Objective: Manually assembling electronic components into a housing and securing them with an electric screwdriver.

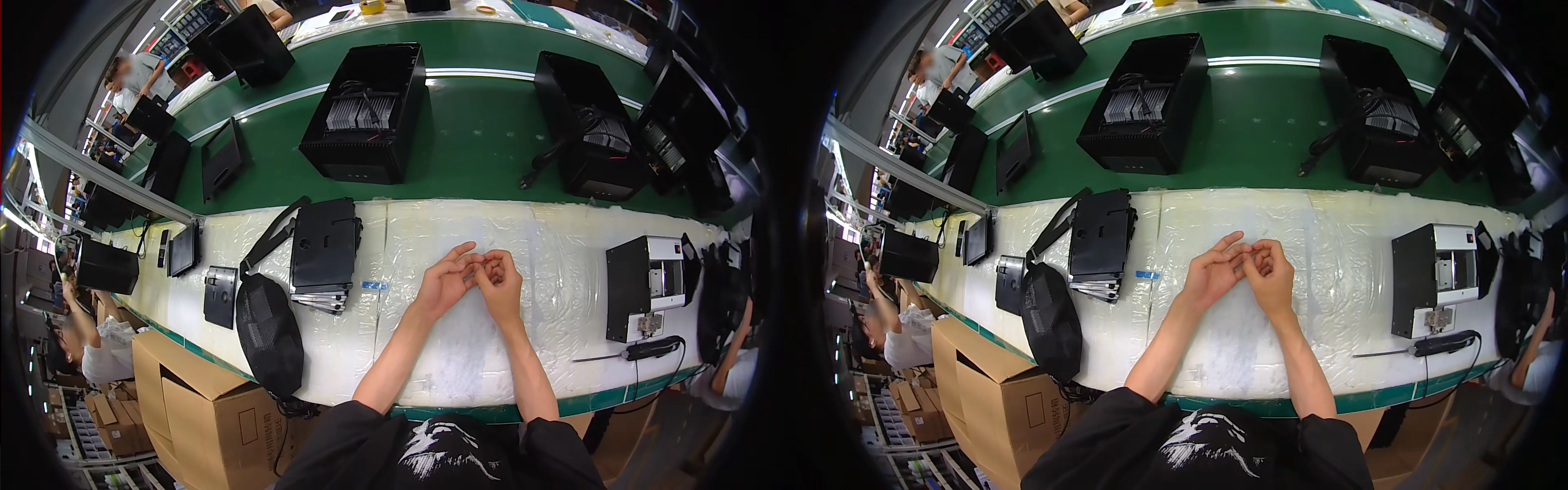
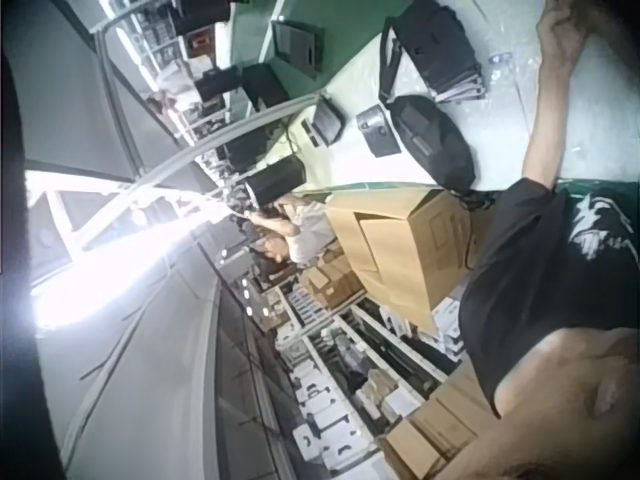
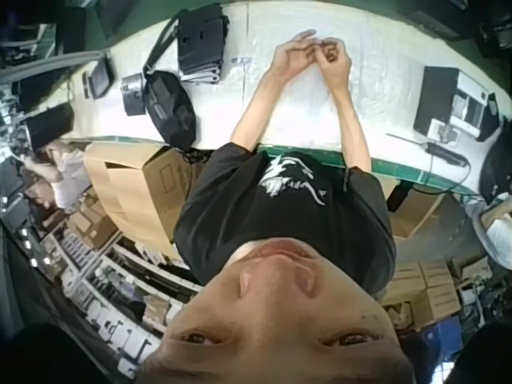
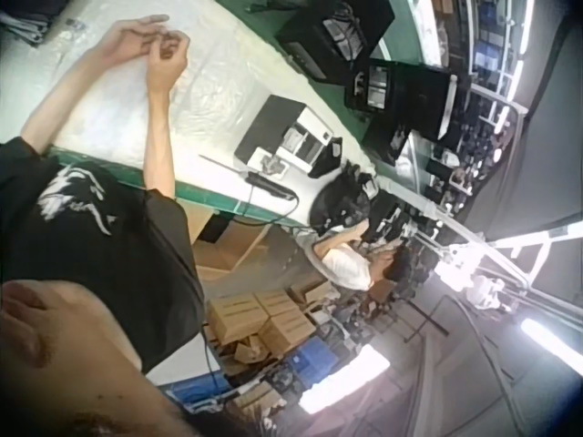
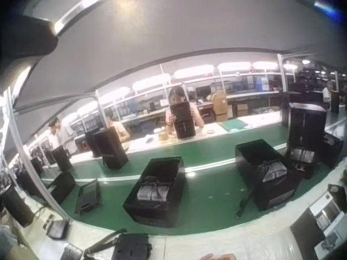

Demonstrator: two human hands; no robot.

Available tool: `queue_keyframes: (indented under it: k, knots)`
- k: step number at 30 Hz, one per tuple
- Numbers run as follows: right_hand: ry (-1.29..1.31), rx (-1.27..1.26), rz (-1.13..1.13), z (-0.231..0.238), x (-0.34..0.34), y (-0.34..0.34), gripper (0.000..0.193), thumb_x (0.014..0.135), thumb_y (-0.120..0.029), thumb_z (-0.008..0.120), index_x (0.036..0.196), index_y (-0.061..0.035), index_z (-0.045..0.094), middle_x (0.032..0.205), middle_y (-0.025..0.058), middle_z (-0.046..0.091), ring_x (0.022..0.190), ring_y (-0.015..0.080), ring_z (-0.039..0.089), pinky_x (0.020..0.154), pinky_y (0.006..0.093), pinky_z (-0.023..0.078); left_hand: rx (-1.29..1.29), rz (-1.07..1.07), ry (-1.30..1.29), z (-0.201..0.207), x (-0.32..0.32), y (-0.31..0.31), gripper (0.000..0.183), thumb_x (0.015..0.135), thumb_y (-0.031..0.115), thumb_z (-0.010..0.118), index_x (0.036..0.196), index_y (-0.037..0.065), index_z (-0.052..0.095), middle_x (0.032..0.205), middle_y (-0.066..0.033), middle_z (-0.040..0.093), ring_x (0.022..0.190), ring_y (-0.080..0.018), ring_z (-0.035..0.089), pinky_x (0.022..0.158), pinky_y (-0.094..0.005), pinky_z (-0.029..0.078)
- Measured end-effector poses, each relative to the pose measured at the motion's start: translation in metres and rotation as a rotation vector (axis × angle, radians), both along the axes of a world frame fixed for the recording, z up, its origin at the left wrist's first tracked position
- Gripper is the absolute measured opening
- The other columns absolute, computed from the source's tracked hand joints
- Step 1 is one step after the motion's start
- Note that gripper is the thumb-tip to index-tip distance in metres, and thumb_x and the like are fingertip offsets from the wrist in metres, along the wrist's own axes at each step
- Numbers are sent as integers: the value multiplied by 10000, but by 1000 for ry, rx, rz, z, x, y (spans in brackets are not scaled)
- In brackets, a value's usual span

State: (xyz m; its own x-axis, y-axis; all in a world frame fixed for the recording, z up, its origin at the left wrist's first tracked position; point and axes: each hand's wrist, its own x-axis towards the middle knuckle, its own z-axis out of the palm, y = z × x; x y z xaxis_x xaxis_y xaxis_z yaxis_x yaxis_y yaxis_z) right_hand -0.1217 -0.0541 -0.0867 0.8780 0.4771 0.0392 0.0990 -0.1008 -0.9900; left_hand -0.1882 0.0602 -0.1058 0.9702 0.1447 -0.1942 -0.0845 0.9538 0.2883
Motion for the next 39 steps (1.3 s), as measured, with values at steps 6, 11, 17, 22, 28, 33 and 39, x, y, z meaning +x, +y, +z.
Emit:
queue_keyframes:
  k: [6, 11, 17, 22, 28, 33, 39]
  knots:
    - [6, 11, 10, -1, 0, -1, 138, 798, -25, 627, 904, -32, 539, 635, -32, 503, 552, 13, 427, 472, 172, 333, 0, 4, -21, -3, 0, -1, 474, 777, 61, 461, 1243, 8, 397, 1084, -137, 560, 1054, -233, 494, 949, -374, 368]
    - [-8, 9, 7, -2, 0, 1, 132, 800, -18, 622, 903, -29, 540, 641, -29, 503, 552, 13, 423, 471, 171, 331, 3, 5, -29, -4, 0, 0, 485, 774, 62, 460, 1250, 4, 385, 1089, -144, 557, 1057, -242, 489, 961, -381, 363]
    - [11, 31, -2, -4, 2, -1, 118, 803, -6, 613, 896, -26, 543, 635, -40, 477, 553, 10, 402, 475, 169, 321, 7, -6, -29, -3, 1, 0, 487, 772, 64, 459, 1250, 5, 385, 1099, -149, 550, 1043, -243, 493, 963, -383, 360]
    - [80, 86, 17, -4, 2, -1, 133, 798, -16, 642, 891, -31, 548, 644, -50, 478, 562, 1, 393, 485, 165, 310, -40, 15, -40, -5, 1, 0, 484, 778, 63, 448, 1254, 5, 386, 1085, -148, 552, 1027, -233, 500, 948, -377, 366]
    - [91, 94, 22, 1, 1, -1, 149, 792, -25, 660, 891, -31, 549, 650, -49, 492, 567, -2, 397, 486, 163, 307, -58, 8, -62, -4, 0, -1, 489, 777, 59, 444, 1260, 4, 389, 1080, -146, 553, 1026, -226, 500, 944, -367, 367]
    - [84, 86, 25, 1, 2, -1, 151, 791, -24, 661, 892, -30, 549, 653, -48, 497, 566, -3, 399, 485, 160, 308, -62, 14, -47, -4, 1, -1, 485, 776, 56, 442, 1256, 3, 395, 1075, -149, 552, 1014, -222, 500, 945, -360, 363]
    - [86, 86, 28, 2, 1, 0, 149, 789, -23, 661, 888, -32, 550, 648, -49, 490, 562, -3, 400, 483, 158, 309, -57, 21, -31, -3, 1, -1, 487, 770, 54, 444, 1251, 2, 399, 1075, -151, 552, 995, -218, 499, 946, -356, 360]
